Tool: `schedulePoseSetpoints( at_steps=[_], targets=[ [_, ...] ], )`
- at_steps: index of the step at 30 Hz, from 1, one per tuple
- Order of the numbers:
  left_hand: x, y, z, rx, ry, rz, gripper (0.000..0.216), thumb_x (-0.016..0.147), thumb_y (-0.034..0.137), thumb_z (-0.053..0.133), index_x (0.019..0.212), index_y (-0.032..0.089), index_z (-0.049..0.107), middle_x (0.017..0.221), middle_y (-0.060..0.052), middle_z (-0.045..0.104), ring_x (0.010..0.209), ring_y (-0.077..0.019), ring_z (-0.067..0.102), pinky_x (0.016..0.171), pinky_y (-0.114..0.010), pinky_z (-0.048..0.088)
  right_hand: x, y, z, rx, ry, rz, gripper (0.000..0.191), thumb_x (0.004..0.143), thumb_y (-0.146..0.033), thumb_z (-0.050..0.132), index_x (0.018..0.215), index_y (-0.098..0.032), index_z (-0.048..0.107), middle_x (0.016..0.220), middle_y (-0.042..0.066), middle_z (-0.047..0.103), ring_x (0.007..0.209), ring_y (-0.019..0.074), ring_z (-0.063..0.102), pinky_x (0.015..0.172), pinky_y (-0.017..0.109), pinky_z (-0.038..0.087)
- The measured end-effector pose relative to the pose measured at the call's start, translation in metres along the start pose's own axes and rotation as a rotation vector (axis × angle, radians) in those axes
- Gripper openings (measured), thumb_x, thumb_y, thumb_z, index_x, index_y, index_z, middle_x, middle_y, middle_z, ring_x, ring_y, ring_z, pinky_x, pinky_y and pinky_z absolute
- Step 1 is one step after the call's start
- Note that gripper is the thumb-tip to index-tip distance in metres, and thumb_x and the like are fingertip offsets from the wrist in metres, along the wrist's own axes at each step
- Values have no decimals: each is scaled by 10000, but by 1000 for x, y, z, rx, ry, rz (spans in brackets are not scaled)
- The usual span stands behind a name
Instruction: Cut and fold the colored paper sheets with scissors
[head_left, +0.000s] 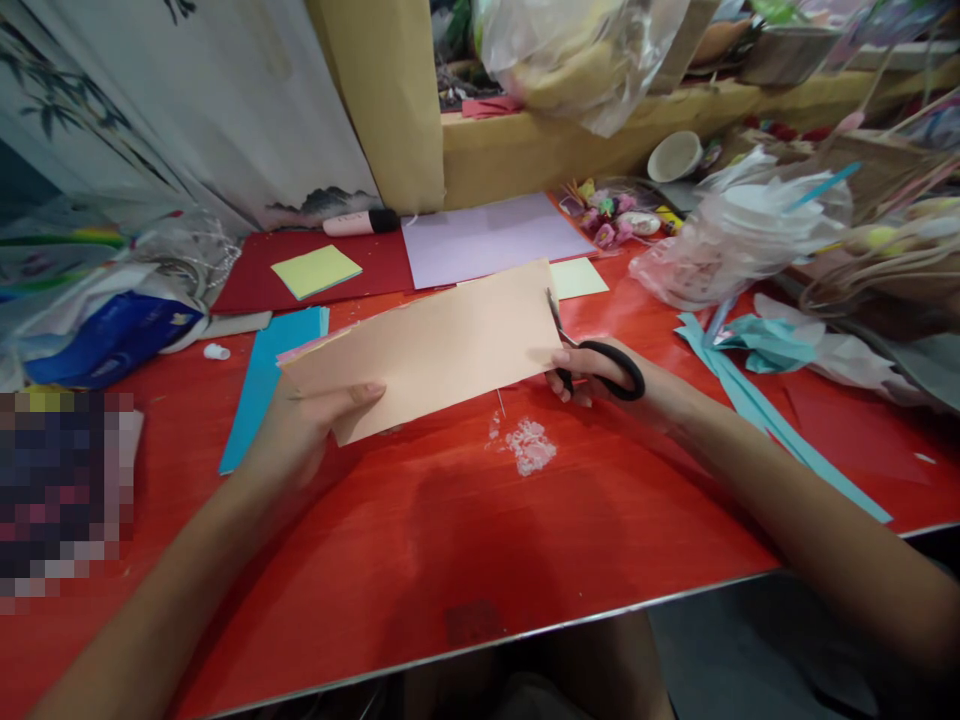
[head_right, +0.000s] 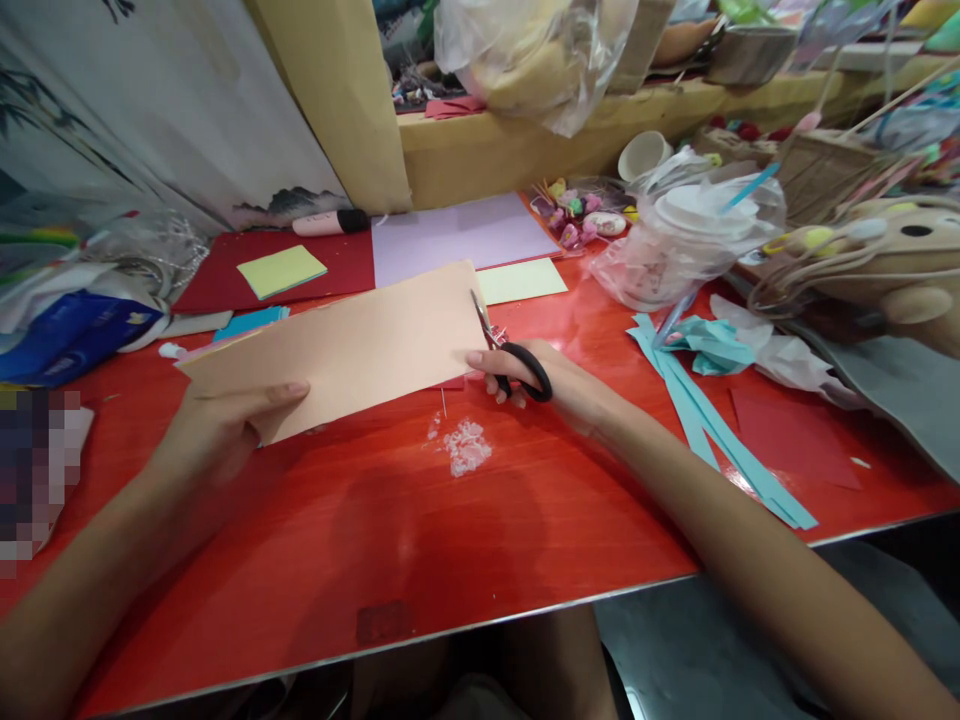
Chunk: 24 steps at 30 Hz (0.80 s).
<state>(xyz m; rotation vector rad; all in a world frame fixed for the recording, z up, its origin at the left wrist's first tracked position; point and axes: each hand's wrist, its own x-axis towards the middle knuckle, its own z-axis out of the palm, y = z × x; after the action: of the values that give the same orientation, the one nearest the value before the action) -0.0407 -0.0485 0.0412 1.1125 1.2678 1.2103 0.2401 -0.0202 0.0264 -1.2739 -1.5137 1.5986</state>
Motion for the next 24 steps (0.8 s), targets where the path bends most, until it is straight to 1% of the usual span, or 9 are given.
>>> schedulePoseSetpoints(
  at_steps=[4, 6, 7, 8, 10, 12, 17, 21, 24],
  targets=[
    [-3, 0, 1, 20, -15, 28, 405, 634, 196, 716, 1023, 279, 638, 1003, -29, 672, 979, -275, 602, 790, -388, 528, 2, 2, 1, -6, 8, -22, 361, 714, -516, 582, 671, -158, 566, 679, 36, 542, 581, 110, 467, 473, 253, 303],
    [-4, 0, 0, 34, -13, 26, 408, 637, 209, 719, 1030, 282, 635, 1021, -26, 667, 979, -273, 601, 795, -384, 525, 2, 2, 1, 18, 9, -57, 328, 713, -488, 601, 759, -165, 574, 713, 36, 550, 613, 116, 477, 468, 247, 304],
    [-5, 0, 0, 39, -17, 20, 403, 640, 219, 719, 1029, 281, 634, 1024, -25, 665, 974, -272, 602, 796, -385, 525, 1, 2, 1, 38, 11, -74, 328, 707, -470, 616, 837, -172, 575, 723, 32, 553, 620, 117, 479, 464, 243, 305],
    [-6, 0, 0, 44, -23, 11, 399, 643, 228, 718, 1030, 279, 633, 1027, -25, 664, 973, -274, 602, 801, -388, 523, 1, 1, 1, 57, 15, -85, 366, 700, -455, 631, 935, -182, 564, 724, 26, 555, 617, 117, 477, 460, 241, 307],
    [-8, 1, 0, 62, -23, 3, 395, 636, 242, 722, 1021, 270, 638, 1009, -24, 668, 969, -287, 600, 799, -404, 523, 0, 0, 0, 78, 31, -88, 530, 685, -439, 654, 1131, -202, 493, 701, 10, 549, 599, 117, 473, 456, 240, 316],
    [-10, 3, 1, 96, -12, 5, 370, 629, 255, 724, 991, 262, 651, 982, -22, 675, 965, -304, 597, 785, -420, 526, -1, 0, -1, 72, 41, -79, 660, 675, -440, 666, 1239, -203, 419, 685, 5, 543, 596, 123, 479, 455, 242, 329],
    [-13, 6, 4, 192, -22, -6, 229, 640, 276, 717, 866, 259, 682, 938, -25, 687, 915, -313, 613, 757, -419, 523, 2, 0, -3, 0, 56, -67, 736, 669, -434, 674, 1302, -222, 366, 706, 11, 568, 614, 132, 511, 450, 240, 343],
    [-15, 6, 7, 191, -5, 7, 225, 630, 289, 729, 847, 245, 684, 943, -35, 686, 891, -321, 621, 719, -412, 526, 4, 0, -2, -56, 51, -80, 781, 675, -460, 662, 1338, -227, 321, 689, 15, 597, 564, 130, 515, 423, 238, 323],
    [-18, 7, 12, 175, 41, 21, 251, 631, 306, 729, 872, 256, 678, 951, -29, 684, 931, -316, 610, 746, -406, 526, 3, -2, -2, -76, 60, -70, 847, 687, -474, 650, 1380, -211, 240, 692, 23, 604, 548, 133, 515, 410, 241, 304]
  ],
)
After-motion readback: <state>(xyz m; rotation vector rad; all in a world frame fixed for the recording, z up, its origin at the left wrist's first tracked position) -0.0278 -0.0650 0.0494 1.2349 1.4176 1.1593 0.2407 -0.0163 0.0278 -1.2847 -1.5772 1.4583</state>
